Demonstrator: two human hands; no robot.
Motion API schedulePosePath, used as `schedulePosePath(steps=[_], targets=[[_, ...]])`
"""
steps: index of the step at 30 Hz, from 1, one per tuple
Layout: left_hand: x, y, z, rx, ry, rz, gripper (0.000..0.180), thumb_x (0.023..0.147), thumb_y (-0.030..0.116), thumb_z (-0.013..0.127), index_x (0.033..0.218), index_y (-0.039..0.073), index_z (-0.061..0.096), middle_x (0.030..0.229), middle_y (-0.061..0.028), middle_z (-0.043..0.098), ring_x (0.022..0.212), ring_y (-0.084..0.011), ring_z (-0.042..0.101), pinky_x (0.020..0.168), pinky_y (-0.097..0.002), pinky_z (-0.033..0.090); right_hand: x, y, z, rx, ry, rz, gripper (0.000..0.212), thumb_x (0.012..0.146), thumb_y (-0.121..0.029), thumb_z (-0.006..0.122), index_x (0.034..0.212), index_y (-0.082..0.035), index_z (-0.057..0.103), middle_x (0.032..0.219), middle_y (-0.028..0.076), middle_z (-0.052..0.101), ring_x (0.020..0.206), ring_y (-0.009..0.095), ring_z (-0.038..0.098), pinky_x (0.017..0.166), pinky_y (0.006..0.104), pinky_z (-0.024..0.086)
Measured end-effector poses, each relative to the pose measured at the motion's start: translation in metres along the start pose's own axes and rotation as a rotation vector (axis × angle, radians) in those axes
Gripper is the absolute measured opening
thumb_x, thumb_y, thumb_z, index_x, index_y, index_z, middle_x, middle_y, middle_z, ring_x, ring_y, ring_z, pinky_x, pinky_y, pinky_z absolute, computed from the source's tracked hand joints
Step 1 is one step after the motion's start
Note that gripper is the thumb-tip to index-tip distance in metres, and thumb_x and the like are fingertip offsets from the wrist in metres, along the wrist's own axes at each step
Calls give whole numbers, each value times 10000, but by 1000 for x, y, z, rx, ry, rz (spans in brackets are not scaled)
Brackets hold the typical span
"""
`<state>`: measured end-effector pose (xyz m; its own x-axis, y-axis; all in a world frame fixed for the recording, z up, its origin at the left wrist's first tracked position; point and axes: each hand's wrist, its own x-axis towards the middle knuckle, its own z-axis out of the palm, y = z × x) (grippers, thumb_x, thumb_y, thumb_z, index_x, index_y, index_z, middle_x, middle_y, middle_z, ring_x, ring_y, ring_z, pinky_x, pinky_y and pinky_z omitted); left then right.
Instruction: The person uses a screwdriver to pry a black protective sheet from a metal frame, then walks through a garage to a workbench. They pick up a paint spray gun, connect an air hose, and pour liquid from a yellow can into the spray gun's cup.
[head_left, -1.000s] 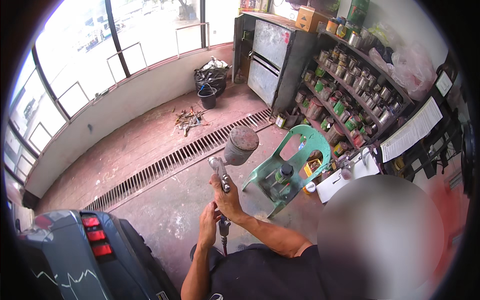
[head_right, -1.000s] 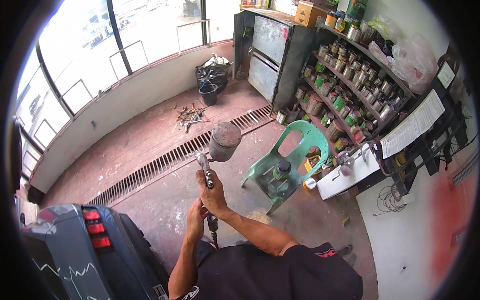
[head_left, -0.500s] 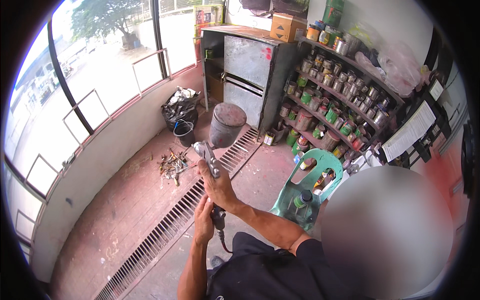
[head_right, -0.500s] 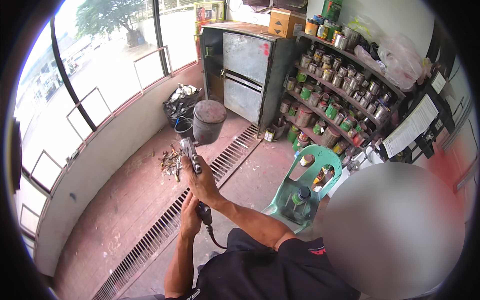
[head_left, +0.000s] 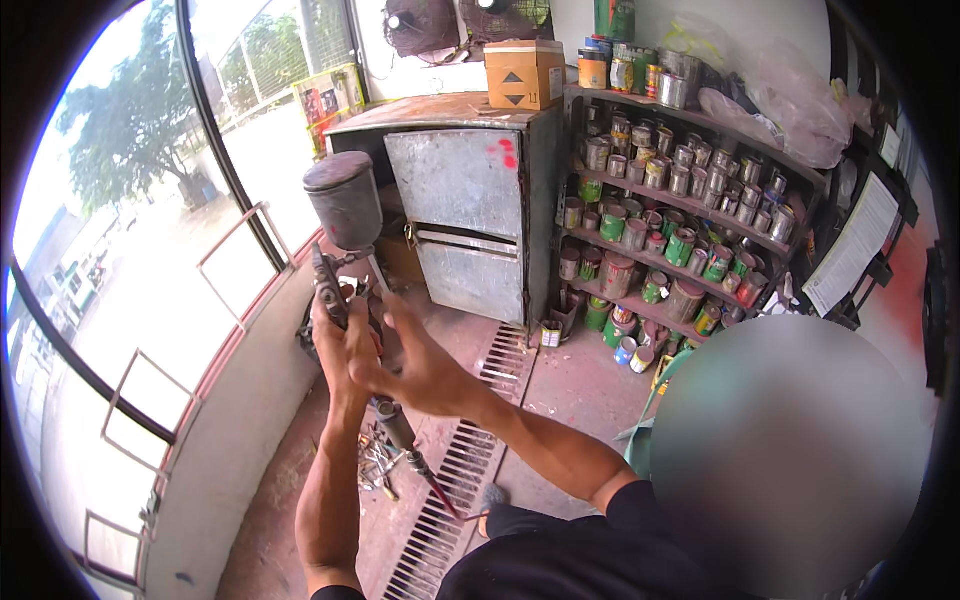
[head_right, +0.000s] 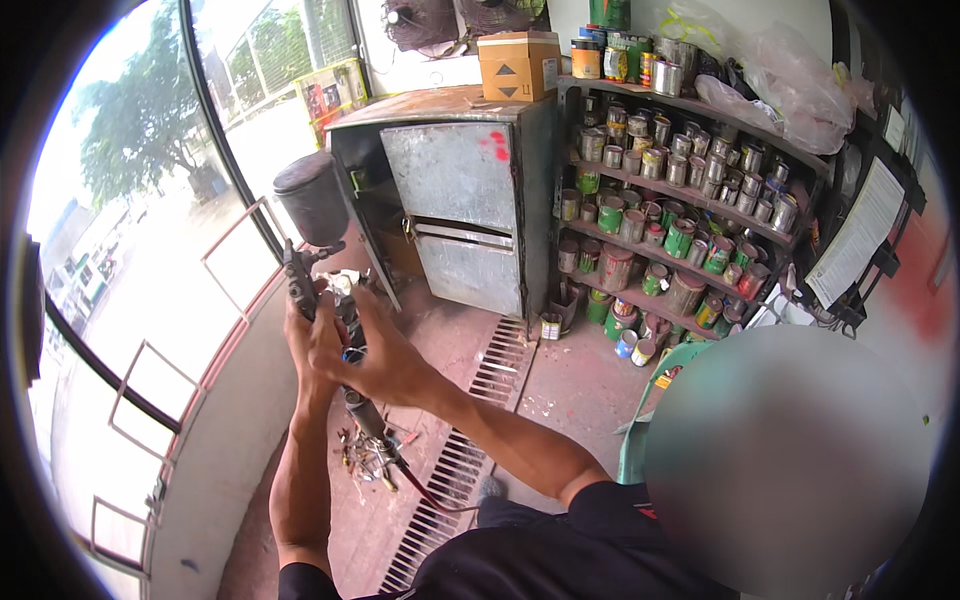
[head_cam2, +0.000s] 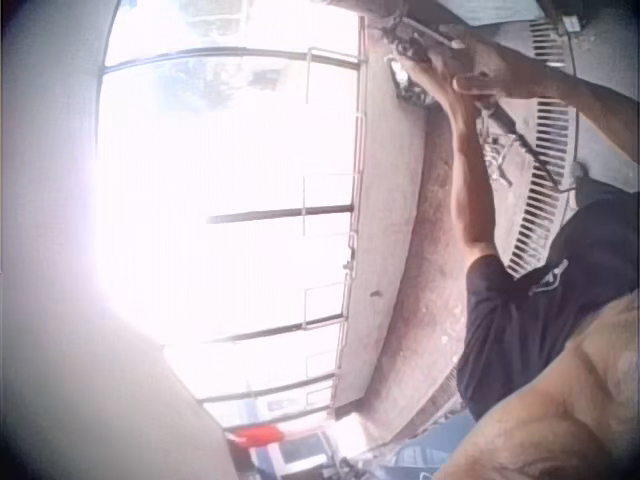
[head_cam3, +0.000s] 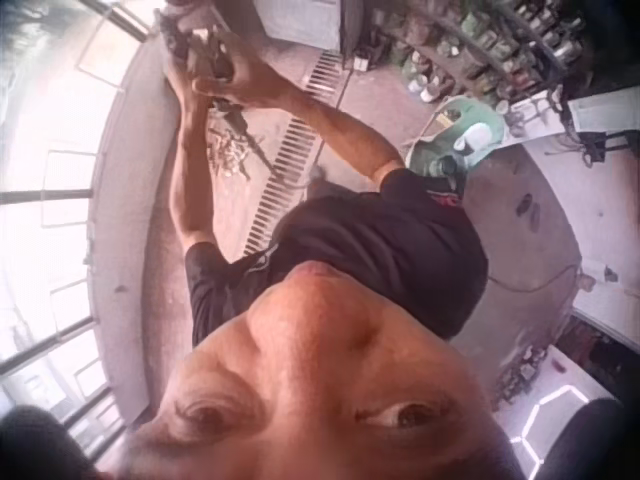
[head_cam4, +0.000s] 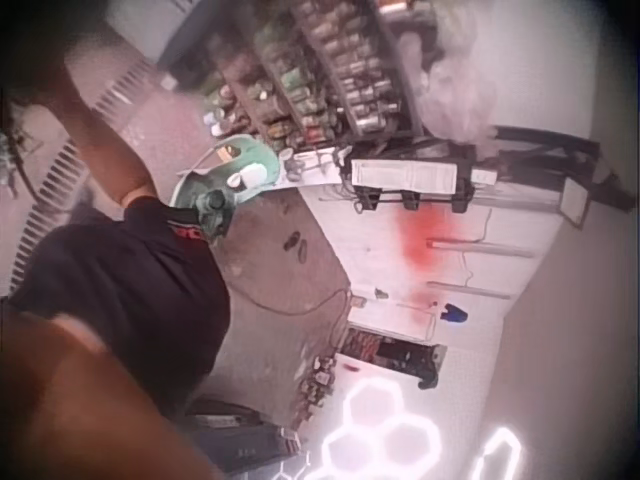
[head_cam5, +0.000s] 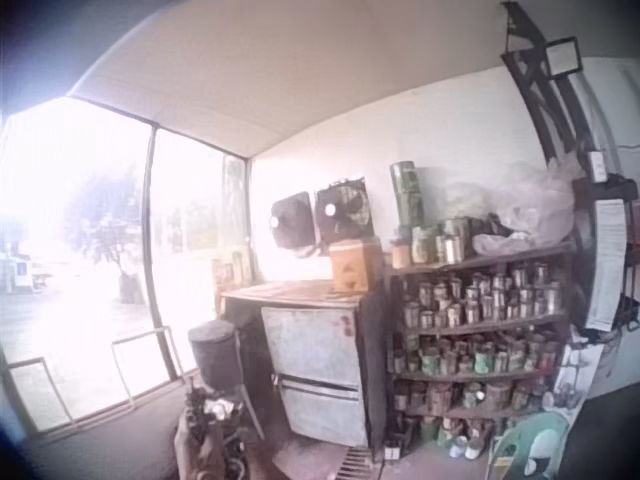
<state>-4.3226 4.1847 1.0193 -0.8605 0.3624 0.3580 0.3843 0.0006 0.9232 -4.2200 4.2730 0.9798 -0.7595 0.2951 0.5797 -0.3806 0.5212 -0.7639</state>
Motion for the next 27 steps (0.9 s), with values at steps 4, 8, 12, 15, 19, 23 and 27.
schedulePosePath(steps=[4, 8, 12, 15, 19, 23, 27], targets=[[155, 33, 22, -207, -16, 93, 453, 1063, 381, 611, 1193, -53, 631, 601, -7, 544, 485, -81, 493, 457, -254, 372, -50, 129, 21, 379, -744, 381, 1155, 822, -680, 797, 1585, 37, 309, 1491, 283, 506, 1388, 336, 512, 1177, 423, 396], [316, 105, 73, -304, -160, 145, 441, 1035, 429, 658, 1147, 3, 659, 1045, -133, 723, 563, -82, 536, 457, -239, 425, -132, 297, 24, 103, -601, 737, 443, 917, -432, 753, 790, -9, 729, 610, 62, 615, 627, 139, 580, 651, 361, 490], [494, 174, 102, -324, -290, 284, 396, 1035, 448, 652, 1095, 56, 636, 1023, -156, 730, 552, -61, 515, 430, -218, 436, -202, 412, -26, -204, -568, 1137, 563, 871, -529, 724, 1179, -59, 758, 1079, 228, 762, 1040, 321, 737, 928, 422, 554], [600, 186, 138, -303, -394, 407, 387, 1045, 469, 628, 1032, 82, 627, 872, -104, 715, 506, -52, 471, 428, -213, 416, -223, 439, -73, -294, -531, 1320, 681, 894, -688, 657, 1124, -60, 782, 1104, 211, 760, 1065, 365, 714, 954, 437, 540], [716, 182, 184, -332, -412, 397, 408, 1036, 474, 641, 910, 87, 618, 730, -28, 607, 494, -53, 450, 419, -232, 375, -166, 453, -84, 25, -326, 1549, 813, 899, -820, 547, 963, -45, 784, 961, 161, 772, 923, 283, 738, 851, 395, 558], [811, 177, 256, -281, -306, 338, 378, 1053, 409, 585, 942, 52, 644, 682, 9, 544, 454, -89, 403, 449, -269, 353, -71, 440, -85, 85, -92, 1607, 868, 895, -870, 484, 792, -45, 737, 776, 97, 734, 726, 210, 715, 713, 344, 552], [878, 143, 378, -218, -466, 406, 357, 1060, 399, 582, 976, 56, 634, 704, 6, 548, 477, -84, 409, 457, -260, 353, -48, 434, -75, 121, 111, 1664, 929, 831, -943, 467, 785, -55, 737, 745, 85, 686, 697, 220, 664, 713, 374, 543]])
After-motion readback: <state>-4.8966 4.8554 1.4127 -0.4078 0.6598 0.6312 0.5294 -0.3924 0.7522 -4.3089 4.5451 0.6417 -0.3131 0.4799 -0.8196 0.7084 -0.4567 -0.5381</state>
